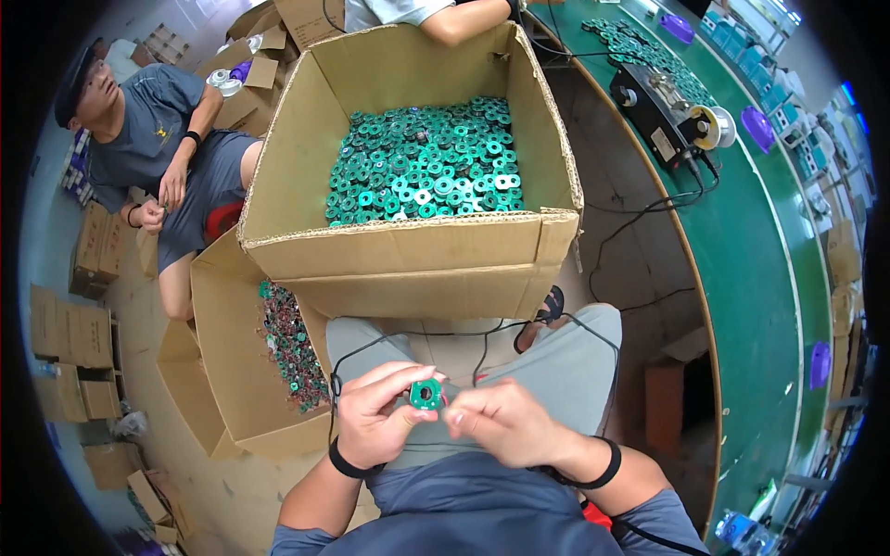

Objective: The person picks up a green component from a box, threads a wire through its center, and places the assembly into a separate cardboard box.

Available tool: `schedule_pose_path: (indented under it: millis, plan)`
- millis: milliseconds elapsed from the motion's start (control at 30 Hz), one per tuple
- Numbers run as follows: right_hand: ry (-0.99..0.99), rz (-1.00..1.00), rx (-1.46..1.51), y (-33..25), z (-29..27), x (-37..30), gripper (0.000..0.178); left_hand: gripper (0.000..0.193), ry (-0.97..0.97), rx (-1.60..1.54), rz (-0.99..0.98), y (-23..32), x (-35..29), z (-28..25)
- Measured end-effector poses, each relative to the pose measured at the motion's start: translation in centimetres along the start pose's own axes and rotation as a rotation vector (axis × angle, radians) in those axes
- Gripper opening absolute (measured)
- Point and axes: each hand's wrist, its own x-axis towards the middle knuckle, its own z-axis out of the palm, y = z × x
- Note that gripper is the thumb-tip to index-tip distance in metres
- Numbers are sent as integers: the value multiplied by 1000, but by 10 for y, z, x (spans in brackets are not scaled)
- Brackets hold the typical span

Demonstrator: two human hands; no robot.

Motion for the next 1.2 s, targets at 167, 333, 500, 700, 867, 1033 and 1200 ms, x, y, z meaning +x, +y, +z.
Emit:
schedule_pose_path:
  millis: [167, 333, 500, 700, 867, 1033, 1200]
  plan:
    - [-34, 6, 39, -2, -5, -3, 20, 38, 13, -76, -45, 1, -2, 3]
    - [93, -95, 148, 13, -4, -3, 19, 38, -75, 106, 6, 10, 3, 9]
    - [-6, -26, 17, 14, -6, 5, 22, 36, 2, 71, -20, 9, -9, 10]
    - [6, 94, -112, 4, -25, 5, 22, 39, 42, 77, -1, 3, -3, 9]
    - [141, -127, -1, 15, -17, -4, 20, 42, 6, 60, 61, 11, 12, 7]
    - [49, -80, -8, 8, -17, -4, 23, 40, -39, 72, 51, 9, 9, 6]
    - [105, 57, -121, -4, -22, -4, 22, 39, 4, -3, 10, 5, 4, 7]
